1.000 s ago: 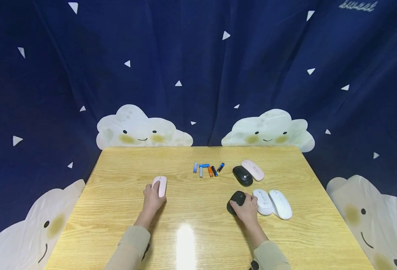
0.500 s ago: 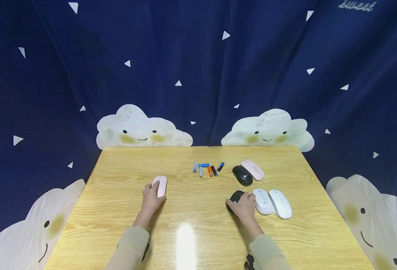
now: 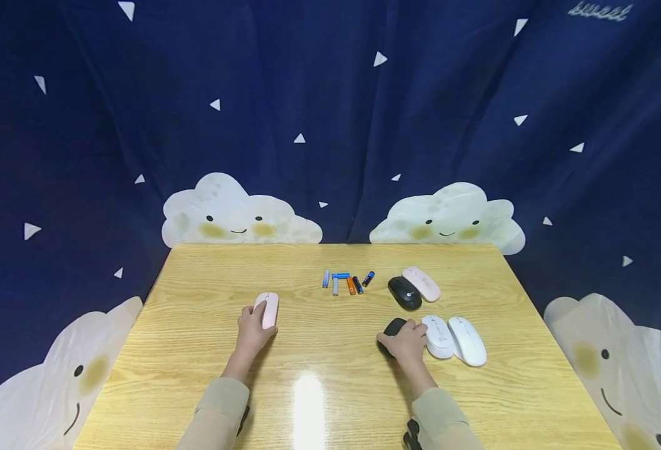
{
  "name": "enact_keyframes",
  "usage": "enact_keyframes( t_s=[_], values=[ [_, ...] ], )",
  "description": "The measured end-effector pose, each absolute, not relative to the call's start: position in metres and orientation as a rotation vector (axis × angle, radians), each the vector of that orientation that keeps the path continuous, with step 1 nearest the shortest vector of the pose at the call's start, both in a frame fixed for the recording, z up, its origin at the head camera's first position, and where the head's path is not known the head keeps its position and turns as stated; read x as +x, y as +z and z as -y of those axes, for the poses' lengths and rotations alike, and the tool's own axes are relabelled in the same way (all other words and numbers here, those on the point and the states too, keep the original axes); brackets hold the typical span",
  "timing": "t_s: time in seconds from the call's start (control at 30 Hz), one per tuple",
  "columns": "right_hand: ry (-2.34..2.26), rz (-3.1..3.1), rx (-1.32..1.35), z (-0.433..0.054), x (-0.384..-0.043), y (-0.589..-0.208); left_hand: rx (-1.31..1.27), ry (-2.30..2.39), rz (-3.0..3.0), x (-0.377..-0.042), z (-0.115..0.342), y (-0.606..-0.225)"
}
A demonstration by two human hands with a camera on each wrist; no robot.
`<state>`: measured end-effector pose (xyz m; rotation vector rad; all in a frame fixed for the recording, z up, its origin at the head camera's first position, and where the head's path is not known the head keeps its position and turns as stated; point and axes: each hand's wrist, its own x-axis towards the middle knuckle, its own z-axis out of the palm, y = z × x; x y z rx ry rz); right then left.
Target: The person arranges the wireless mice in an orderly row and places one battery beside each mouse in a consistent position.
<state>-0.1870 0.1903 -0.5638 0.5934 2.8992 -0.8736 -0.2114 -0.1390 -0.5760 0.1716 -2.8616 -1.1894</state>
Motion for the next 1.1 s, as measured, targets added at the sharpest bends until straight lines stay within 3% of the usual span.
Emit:
enact_keyframes(
  t_s=[0.5,1.1],
  values=[
    [-0.994,-2.957,0.501,-0.170,-0.196,-0.559,0.170,-1.200,2.855,-0.211,0.139,-0.576],
    [-1.016,-2.949,0.011,-0.097,-0.234,-0.551,0.166,-1.186,2.858,-0.210,0.139,-0.575]
  ],
)
